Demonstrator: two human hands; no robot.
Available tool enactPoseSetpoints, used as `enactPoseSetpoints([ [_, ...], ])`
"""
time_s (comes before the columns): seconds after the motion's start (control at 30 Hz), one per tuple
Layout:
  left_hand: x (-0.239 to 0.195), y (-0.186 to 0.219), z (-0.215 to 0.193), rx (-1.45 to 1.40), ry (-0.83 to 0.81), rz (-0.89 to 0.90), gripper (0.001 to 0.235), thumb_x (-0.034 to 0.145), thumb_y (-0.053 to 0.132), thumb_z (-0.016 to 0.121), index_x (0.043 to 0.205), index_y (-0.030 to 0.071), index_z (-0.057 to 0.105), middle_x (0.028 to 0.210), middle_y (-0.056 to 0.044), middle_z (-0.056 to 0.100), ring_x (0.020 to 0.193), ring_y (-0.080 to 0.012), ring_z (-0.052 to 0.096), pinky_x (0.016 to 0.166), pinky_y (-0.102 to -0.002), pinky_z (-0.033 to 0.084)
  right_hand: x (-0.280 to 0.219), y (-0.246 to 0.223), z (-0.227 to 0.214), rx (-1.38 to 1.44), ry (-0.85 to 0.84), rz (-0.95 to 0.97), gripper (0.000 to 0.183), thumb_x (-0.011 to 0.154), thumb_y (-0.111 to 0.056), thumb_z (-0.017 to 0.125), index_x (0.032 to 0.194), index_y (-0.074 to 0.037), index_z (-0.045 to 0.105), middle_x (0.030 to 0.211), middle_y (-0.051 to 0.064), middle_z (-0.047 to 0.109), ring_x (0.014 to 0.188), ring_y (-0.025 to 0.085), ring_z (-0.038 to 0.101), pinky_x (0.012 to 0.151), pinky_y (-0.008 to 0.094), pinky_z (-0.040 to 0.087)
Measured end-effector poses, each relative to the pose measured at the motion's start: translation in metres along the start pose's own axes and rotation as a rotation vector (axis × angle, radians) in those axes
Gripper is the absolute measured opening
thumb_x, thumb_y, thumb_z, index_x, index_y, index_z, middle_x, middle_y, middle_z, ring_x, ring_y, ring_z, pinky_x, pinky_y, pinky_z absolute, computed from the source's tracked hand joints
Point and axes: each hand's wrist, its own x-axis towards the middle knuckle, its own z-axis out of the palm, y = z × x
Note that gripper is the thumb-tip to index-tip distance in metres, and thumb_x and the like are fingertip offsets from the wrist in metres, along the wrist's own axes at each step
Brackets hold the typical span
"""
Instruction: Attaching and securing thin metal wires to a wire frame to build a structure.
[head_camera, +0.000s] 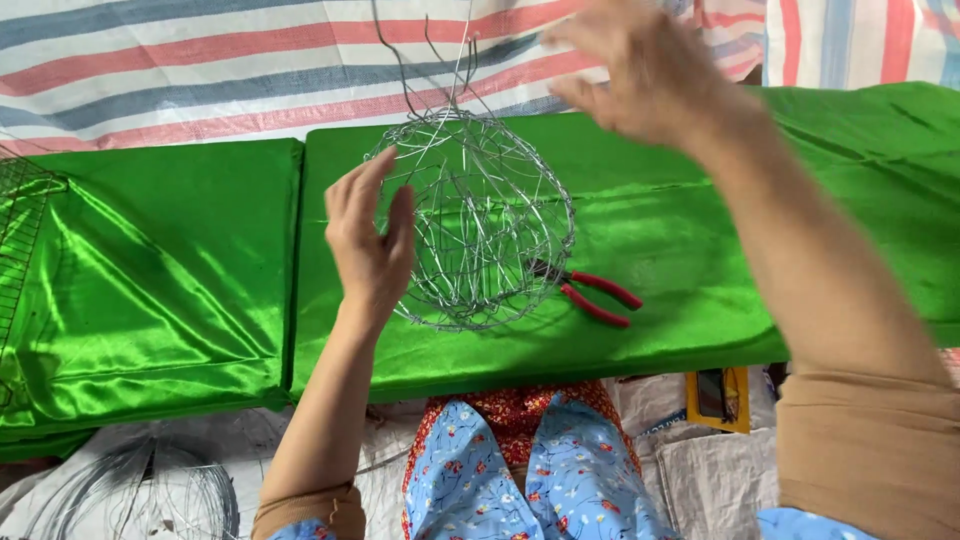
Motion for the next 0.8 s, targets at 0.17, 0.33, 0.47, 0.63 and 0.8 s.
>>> enactPoseSetpoints([
  [0.17, -0.046, -0.027, -0.023, -0.055, 0.059, -0.117, 0.052, 0.108, 0.016, 0.059, 0.156, 0.011, 0.041, 0.152, -0.016, 0.048, 0.136, -0.0372, 0.051, 0.109, -0.057, 0.044, -0.099, 0.017, 0.099, 0.774, 0.092, 0.51, 0.034, 0.099, -0.008, 0.072, 0.129, 0.006, 0.065, 0.111, 0.025, 0.068, 0.098, 0.031, 0.07, 0.086, 0.04, 0.058],
  [0.33, -0.101, -0.035, -0.02, -0.207, 0.002, -0.578, 0.064, 0.111, 0.032, 0.047, 0.164, 0.012, 0.018, 0.155, -0.032, 0.035, 0.14, -0.0528, 0.036, 0.112, -0.071, 0.031, -0.169, -0.004, 0.189, 1.27, 0.119, 0.845, 0.062, 0.101, -0.05, 0.054, 0.147, -0.008, 0.053, 0.14, 0.016, 0.058, 0.129, 0.029, 0.055, 0.106, 0.044, 0.049],
  [0.47, -0.126, -0.025, -0.005, -0.343, -0.129, -0.915, 0.067, 0.108, 0.047, 0.035, 0.164, 0.017, 0.012, 0.163, -0.033, 0.021, 0.142, -0.058, 0.028, 0.112, -0.075, 0.031, -0.181, -0.018, 0.237, 1.33, 0.009, 0.936, 0.077, 0.103, -0.066, 0.047, 0.157, -0.011, 0.041, 0.151, 0.034, 0.039, 0.141, 0.05, 0.038, 0.11, 0.065, 0.042],
  [0.63, -0.123, -0.036, 0.002, -0.565, 0.037, -1.005, 0.071, 0.107, 0.054, 0.034, 0.165, 0.023, 0.006, 0.164, -0.035, 0.011, 0.142, -0.065, 0.023, 0.11, -0.075, 0.032, -0.158, -0.067, 0.198, 1.307, 0.084, 0.9, 0.076, 0.104, -0.06, 0.048, 0.154, -0.003, 0.043, 0.108, 0.021, 0.038, 0.096, 0.032, 0.046, 0.106, 0.064, 0.046],
  [0.8, -0.117, -0.109, 0.006, -0.752, 0.17, -1.095, 0.072, 0.104, 0.068, 0.038, 0.165, 0.033, 0.02, 0.167, -0.026, 0.014, 0.143, -0.0595, 0.029, 0.11, -0.065, 0.039, -0.162, -0.096, 0.187, 1.296, 0.198, 0.806, 0.07, 0.1, -0.043, 0.063, 0.155, -0.004, 0.044, 0.136, 0.023, 0.052, 0.125, 0.035, 0.053, 0.101, 0.055, 0.052],
])
